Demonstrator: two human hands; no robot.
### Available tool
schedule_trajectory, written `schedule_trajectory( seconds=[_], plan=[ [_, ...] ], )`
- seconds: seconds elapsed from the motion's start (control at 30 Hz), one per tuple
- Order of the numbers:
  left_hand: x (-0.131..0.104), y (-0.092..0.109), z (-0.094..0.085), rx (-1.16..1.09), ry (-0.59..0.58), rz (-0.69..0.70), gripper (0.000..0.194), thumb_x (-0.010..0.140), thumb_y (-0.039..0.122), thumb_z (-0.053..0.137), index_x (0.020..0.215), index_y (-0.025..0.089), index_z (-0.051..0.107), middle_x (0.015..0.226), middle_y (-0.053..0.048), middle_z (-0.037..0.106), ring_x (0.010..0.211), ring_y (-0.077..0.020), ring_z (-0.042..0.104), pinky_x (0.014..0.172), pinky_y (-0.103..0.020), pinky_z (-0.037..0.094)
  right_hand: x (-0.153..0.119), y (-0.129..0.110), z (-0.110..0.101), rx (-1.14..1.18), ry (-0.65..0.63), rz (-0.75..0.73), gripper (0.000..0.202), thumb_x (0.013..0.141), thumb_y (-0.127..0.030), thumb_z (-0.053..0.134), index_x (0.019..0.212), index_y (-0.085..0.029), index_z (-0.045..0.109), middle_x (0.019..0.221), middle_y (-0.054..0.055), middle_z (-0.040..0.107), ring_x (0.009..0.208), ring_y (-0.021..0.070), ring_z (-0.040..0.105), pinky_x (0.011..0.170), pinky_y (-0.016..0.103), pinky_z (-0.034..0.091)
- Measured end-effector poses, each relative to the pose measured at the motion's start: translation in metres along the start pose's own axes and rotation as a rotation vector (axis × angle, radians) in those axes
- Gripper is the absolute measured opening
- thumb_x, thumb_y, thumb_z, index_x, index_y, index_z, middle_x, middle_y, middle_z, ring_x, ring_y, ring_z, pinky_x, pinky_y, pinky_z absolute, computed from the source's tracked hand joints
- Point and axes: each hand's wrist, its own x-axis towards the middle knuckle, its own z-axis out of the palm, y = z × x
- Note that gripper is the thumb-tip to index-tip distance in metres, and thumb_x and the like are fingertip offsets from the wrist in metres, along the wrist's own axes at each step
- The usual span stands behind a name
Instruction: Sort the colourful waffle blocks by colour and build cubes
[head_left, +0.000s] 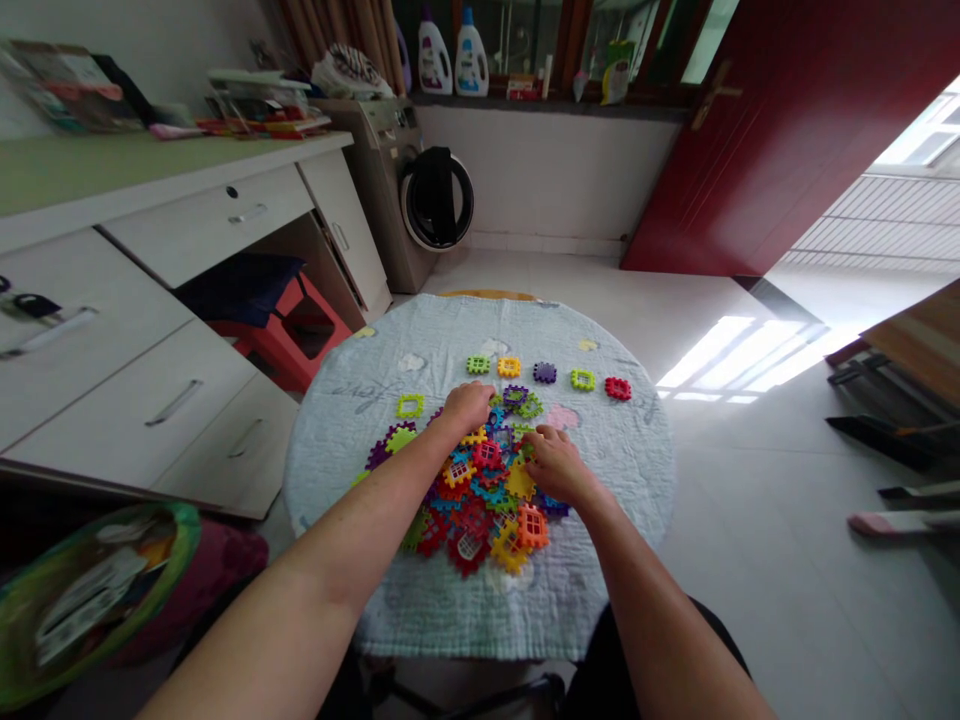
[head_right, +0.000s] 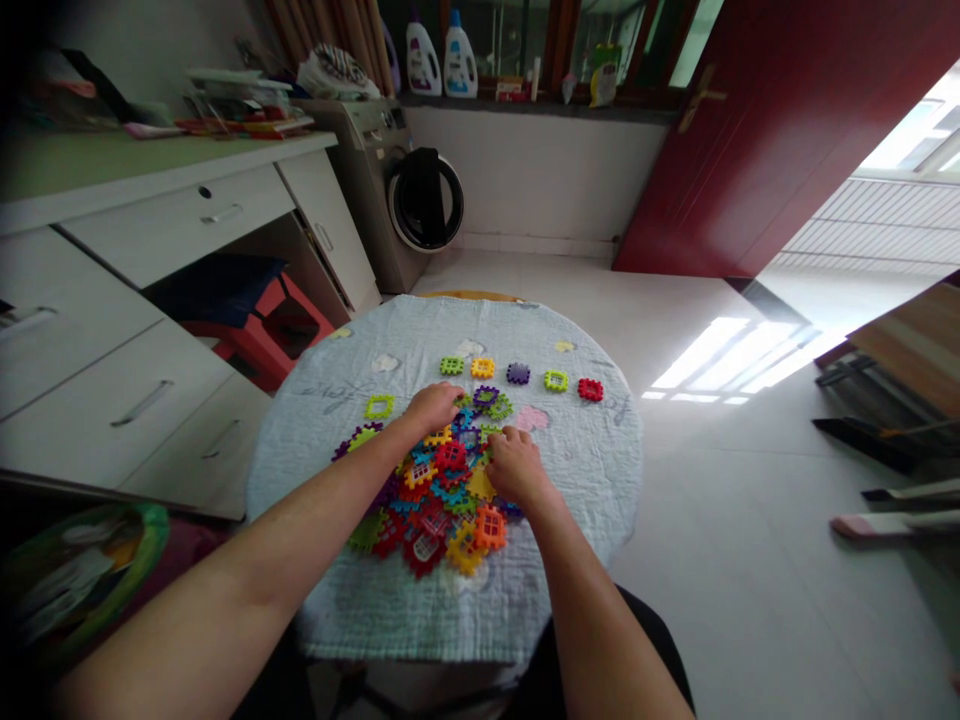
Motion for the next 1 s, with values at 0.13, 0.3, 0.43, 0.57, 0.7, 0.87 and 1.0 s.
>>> schedule_trajectory(
  seconds=[0.13,0.3,0.43,0.57,0.7,0.87,1.0],
  plan=[
    [-0.016,-0.004,-0.016,-0.120,0.113,-0.016,0.030,0.086,0.019,0.044,0.107,0.023,0.065,0.100,-0.006,0.070,0.096,-0.0206,0.063,0.087,-0.031,0.046,-0.001,0.000,0.000,-0.014,-0.021,-0.013,0.039,0.083,-0.023,0.048,0.121,-0.024,0.053,0.124,0.011,0.051,0.113,0.0276,0.046,0.089,0.038,0.037],
    [-0.054,-0.022,-0.021,-0.658,0.178,-0.110,0.029,0.083,0.023,0.049,0.111,0.020,0.057,0.083,-0.002,0.069,0.075,-0.0163,0.065,0.070,-0.028,0.050,0.000,-0.002,0.002,-0.023,-0.056,-0.015,0.039,0.082,-0.021,0.046,0.121,-0.024,0.053,0.122,0.012,0.052,0.110,0.0271,0.049,0.085,0.036,0.037],
    [-0.085,-0.033,-0.019,-1.033,0.054,-0.209,0.031,0.082,0.021,0.049,0.112,0.018,0.052,0.083,-0.003,0.067,0.074,-0.0145,0.065,0.062,-0.025,0.052,0.002,-0.001,0.005,-0.021,-0.053,-0.033,0.037,0.082,-0.021,0.046,0.118,-0.022,0.054,0.122,0.012,0.052,0.110,0.0260,0.050,0.086,0.034,0.037],
    [-0.104,-0.037,-0.026,-1.098,0.032,-0.255,0.033,0.082,0.017,0.045,0.114,0.019,0.052,0.095,-0.005,0.067,0.085,-0.0160,0.066,0.064,-0.026,0.055,0.003,0.000,0.007,-0.013,-0.054,-0.059,0.037,0.082,-0.019,0.046,0.118,-0.023,0.054,0.123,0.011,0.052,0.110,0.0246,0.050,0.087,0.033,0.036],
    [-0.107,-0.043,-0.027,-1.007,0.051,-0.220,0.042,0.077,0.012,0.045,0.118,0.020,0.050,0.106,-0.005,0.065,0.089,-0.0156,0.064,0.067,-0.026,0.056,0.004,0.002,0.008,-0.010,-0.061,-0.058,0.039,0.082,-0.018,0.046,0.120,-0.023,0.053,0.123,0.010,0.051,0.109,0.0232,0.050,0.087,0.032,0.036],
    [-0.104,-0.056,-0.021,-0.714,0.072,-0.079,0.048,0.070,0.009,0.049,0.117,0.021,0.053,0.117,-0.004,0.062,0.100,-0.0175,0.061,0.087,-0.031,0.053,0.006,0.006,0.010,0.003,-0.075,-0.083,0.042,0.081,-0.017,0.048,0.123,-0.022,0.052,0.123,0.011,0.051,0.108,0.0224,0.050,0.088,0.031,0.037],
    [-0.105,-0.064,-0.024,-0.425,0.059,0.003,0.051,0.066,0.009,0.055,0.116,0.018,0.056,0.122,-0.008,0.058,0.114,-0.0220,0.055,0.103,-0.035,0.042,0.006,0.007,0.011,0.016,-0.065,-0.097,0.043,0.081,-0.015,0.047,0.123,-0.020,0.052,0.123,0.011,0.051,0.109,0.0223,0.050,0.088,0.031,0.037]
  ],
)
